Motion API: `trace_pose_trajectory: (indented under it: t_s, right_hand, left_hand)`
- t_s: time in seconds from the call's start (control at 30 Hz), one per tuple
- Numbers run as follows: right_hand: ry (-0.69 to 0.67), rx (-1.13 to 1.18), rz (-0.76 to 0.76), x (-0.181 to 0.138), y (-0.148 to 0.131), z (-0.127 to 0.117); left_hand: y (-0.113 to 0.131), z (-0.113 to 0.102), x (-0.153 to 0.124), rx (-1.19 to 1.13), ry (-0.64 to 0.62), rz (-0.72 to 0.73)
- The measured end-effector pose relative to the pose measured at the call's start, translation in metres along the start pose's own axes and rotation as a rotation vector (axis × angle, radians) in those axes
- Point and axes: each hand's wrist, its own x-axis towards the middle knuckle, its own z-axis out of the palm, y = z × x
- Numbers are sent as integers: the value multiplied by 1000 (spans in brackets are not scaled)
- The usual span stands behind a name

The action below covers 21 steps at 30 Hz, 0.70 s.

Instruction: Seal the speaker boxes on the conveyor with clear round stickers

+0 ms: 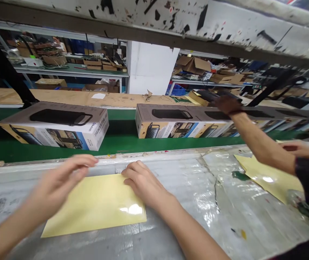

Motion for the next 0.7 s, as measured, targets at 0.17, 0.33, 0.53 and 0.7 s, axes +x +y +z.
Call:
trace_pose_trajectory:
  t_s: [0.17, 0.33, 0.53, 0.7]
  right_hand:
    - [-206, 44, -73, 27, 4, 4]
    - [-280, 129, -119, 46, 18, 8]
    - [-294, 177, -144, 49, 20, 6]
    - [-267, 214, -89, 44, 24, 9]
  left_hand:
    - [-29, 32, -9, 346, -301, 251]
    - [-42, 36, -16, 411, -309, 309]
    - [-39, 35, -16, 406, -291, 314]
    - [-38, 34, -15, 414, -306, 311]
